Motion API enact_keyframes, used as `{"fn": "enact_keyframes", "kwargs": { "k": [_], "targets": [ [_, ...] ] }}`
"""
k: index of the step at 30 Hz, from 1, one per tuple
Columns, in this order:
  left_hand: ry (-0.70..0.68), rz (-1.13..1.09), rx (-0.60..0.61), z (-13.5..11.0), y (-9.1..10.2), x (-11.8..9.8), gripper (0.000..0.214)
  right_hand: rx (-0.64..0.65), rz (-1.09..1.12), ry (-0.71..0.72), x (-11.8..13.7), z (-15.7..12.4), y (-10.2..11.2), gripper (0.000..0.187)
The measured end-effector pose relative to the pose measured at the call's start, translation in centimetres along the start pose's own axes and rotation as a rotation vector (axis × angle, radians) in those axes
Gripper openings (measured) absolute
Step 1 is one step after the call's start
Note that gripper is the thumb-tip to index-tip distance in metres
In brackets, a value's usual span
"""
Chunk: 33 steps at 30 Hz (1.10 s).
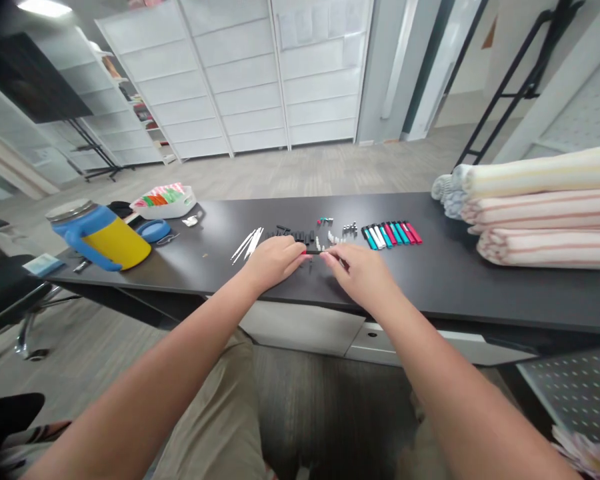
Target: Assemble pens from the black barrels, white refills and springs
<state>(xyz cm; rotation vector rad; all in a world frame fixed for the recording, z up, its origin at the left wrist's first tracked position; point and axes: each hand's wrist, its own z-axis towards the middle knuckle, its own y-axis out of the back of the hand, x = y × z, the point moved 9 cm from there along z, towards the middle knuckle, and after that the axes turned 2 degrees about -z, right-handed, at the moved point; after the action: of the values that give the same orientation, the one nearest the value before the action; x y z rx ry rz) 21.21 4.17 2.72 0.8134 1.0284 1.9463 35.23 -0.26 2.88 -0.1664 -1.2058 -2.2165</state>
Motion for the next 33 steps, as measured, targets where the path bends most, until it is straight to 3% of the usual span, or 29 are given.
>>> {"fn": "enact_keyframes", "kwargs": {
  "k": [3, 6, 10, 18, 26, 33],
  "targets": [
    [-0.007, -0.018, 0.011, 1.4, -0.5, -0.5, 0.045, -0.037, 0.056, -0.173, -2.0, -0.3, 1.2, 0.045],
    [0.009, -0.034, 0.043, 2.3, -1.0, -0.5, 0.047, -0.018, 0.129, -0.300, -3.4, -0.1, 0.9, 0.052],
    [0.051, -0.036, 0.085, 2.5, -1.5, -0.2, 0.049, 0.040, 0.161, -0.299, -3.7, 0.2, 0.1, 0.049],
    [0.124, -0.052, 0.173, 2.3, -2.4, 0.4, 0.049, 0.029, 0.276, -0.331, -3.9, -0.2, -0.6, 0.023],
    [0.114, -0.088, 0.153, 2.3, -2.4, 0.7, 0.044, 0.078, 0.252, -0.385, -4.6, 0.0, -1.5, 0.033],
    [0.118, -0.096, 0.129, 1.9, -2.4, 0.8, 0.043, 0.046, 0.304, -0.390, -4.7, 0.0, -1.6, 0.028]
  ]
}}
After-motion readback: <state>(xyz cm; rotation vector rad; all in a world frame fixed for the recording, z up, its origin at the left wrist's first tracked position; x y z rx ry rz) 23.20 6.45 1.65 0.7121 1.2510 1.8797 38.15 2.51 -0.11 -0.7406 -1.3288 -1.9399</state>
